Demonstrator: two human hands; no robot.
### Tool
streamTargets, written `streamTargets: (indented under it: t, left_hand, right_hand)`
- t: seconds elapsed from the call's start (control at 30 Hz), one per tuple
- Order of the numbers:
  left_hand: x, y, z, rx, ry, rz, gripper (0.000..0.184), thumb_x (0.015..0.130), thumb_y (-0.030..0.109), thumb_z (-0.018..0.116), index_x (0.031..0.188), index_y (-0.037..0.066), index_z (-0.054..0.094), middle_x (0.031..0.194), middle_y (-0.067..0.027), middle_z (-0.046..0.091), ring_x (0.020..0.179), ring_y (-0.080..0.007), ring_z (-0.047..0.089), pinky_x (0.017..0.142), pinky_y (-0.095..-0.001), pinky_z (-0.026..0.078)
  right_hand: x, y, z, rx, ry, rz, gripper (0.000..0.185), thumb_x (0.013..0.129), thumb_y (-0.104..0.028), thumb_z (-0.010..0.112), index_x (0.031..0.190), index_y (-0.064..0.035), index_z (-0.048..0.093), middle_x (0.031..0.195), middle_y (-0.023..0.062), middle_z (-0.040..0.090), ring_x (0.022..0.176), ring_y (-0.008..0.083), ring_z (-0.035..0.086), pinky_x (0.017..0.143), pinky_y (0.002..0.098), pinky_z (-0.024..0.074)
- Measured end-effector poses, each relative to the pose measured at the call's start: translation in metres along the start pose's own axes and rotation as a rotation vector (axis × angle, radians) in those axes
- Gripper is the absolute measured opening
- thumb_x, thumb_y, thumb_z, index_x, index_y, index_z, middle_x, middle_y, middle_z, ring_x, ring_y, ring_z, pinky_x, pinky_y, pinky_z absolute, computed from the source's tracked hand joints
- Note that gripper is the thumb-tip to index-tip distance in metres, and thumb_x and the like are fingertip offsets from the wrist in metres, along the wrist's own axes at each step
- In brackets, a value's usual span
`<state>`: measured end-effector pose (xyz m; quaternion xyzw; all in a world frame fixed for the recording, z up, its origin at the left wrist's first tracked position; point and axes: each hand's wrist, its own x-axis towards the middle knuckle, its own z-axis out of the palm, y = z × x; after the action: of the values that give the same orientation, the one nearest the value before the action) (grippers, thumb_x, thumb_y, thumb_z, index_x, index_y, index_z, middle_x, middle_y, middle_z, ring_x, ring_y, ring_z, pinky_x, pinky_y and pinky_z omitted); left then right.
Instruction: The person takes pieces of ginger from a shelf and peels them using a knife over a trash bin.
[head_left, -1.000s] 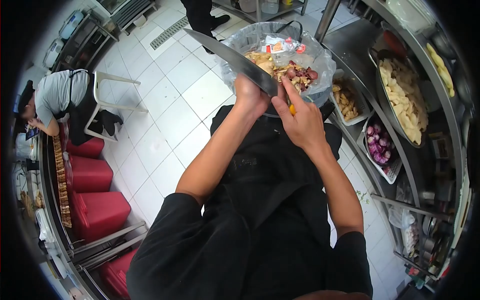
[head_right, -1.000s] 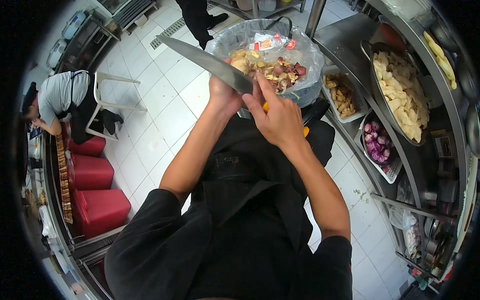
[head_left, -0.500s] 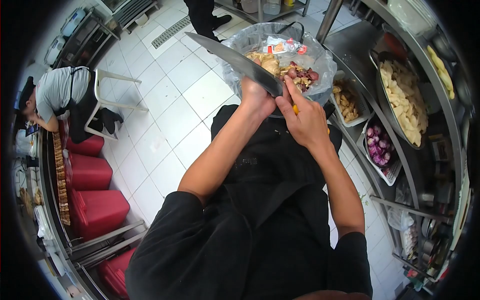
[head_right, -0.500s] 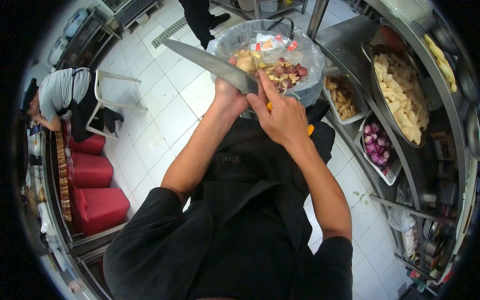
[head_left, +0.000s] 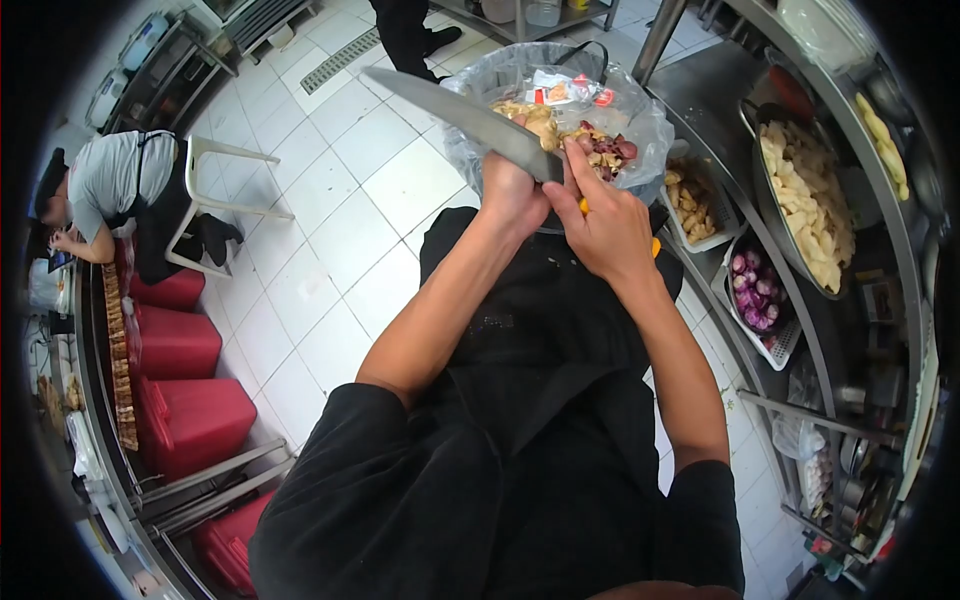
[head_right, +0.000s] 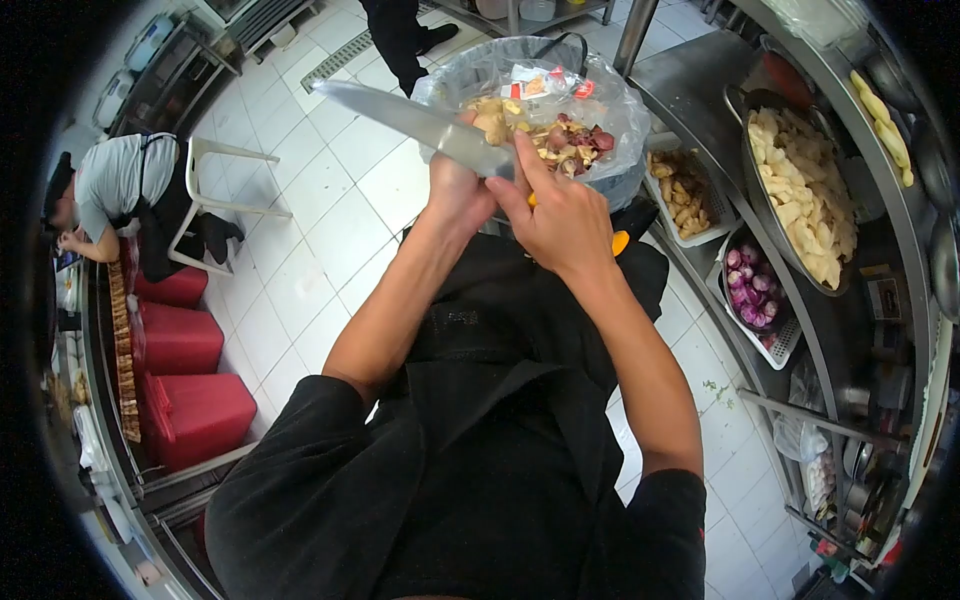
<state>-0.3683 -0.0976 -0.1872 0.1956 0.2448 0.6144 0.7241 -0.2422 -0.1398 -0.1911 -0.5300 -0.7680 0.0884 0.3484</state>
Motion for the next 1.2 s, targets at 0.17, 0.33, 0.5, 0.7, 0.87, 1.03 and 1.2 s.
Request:
streamTargets:
  t: [0.17,0.33,0.5,0.7,0.87,1.03,1.2]
  left_hand:
    - [0.01,-0.005,-0.011,-0.048,0.037,0.026,0.036,0.103,0.031,0.036,0.112,0.0,0.051,0.104,-0.0149,0.062,0.09,-0.0264,0.065,0.079,-0.0399,0.055]
    - [0.008,-0.005,-0.04,0.107,0.005,-0.012,0.029,0.1,0.026,0.04,0.108,0.002,0.054,0.093,-0.0094,0.061,0.072,-0.0184,0.057,0.064,-0.0314,0.044]
    - [0.013,-0.001,-0.041,0.036,0.032,-0.025,0.031,0.102,0.029,0.037,0.105,0.003,0.054,0.088,-0.0087,0.06,0.066,-0.0178,0.052,0.06,-0.0309,0.04]
    - [0.016,0.003,-0.033,-0.009,0.102,0.0,0.033,0.101,0.029,0.036,0.106,0.004,0.056,0.095,-0.0072,0.064,0.079,-0.0187,0.06,0.068,-0.0333,0.045]
    - [0.019,-0.004,-0.037,-0.02,0.047,0.017,0.04,0.102,0.027,0.033,0.123,-0.002,0.049,0.122,-0.0163,0.057,0.112,-0.0269,0.057,0.099,-0.0418,0.047]
    - [0.016,-0.004,-0.034,0.023,0.03,0.066,0.041,0.101,0.031,0.039,0.122,-0.002,0.051,0.118,-0.0146,0.059,0.108,-0.0256,0.059,0.095,-0.0405,0.049]
    - [0.018,-0.008,-0.034,0.06,0.111,0.146,0.037,0.101,0.031,0.039,0.117,0.0,0.053,0.111,-0.0118,0.06,0.1,-0.0221,0.061,0.086,-0.0366,0.052]
  right_hand:
    - [0.018,0.002,0.011,0.014,-0.057,0.071,0.062,0.094,-0.053,0.048,0.136,-0.0075,0.052,0.082,0.0226,0.069,0.08,0.043,0.066,0.075,0.0517,0.051]
    - [0.051,0.025,0.023,0.278,-0.11,0.297,0.062,0.096,-0.053,0.042,0.135,-0.0058,0.054,0.105,0.0282,0.066,0.103,0.0445,0.062,0.092,0.046,0.0471]
    - [0.058,0.038,0.025,0.272,-0.13,0.275,0.062,0.097,-0.052,0.04,0.136,-0.005,0.053,0.113,0.0266,0.064,0.112,0.0429,0.059,0.095,0.0428,0.0449]
    - [0.03,0.01,0.017,0.177,-0.113,0.136,0.059,0.095,-0.048,0.048,0.134,-0.0047,0.055,0.101,0.0297,0.066,0.103,0.0444,0.062,0.089,0.0461,0.0478]
    - [0.02,-0.002,0.016,0.188,-0.093,0.071,0.06,0.095,-0.048,0.05,0.134,-0.0036,0.054,0.094,0.0267,0.068,0.092,0.0434,0.066,0.083,0.0471,0.0495]
    - [0.016,-0.007,0.015,0.15,-0.055,0.039,0.06,0.094,-0.048,0.051,0.133,-0.0029,0.055,0.089,0.0257,0.069,0.086,0.0435,0.067,0.077,0.0482,0.0514]
    - [0.015,-0.011,0.018,0.075,-0.025,0.038,0.061,0.093,-0.05,0.052,0.132,-0.0022,0.055,0.085,0.0254,0.068,0.08,0.0431,0.067,0.072,0.0499,0.0524]
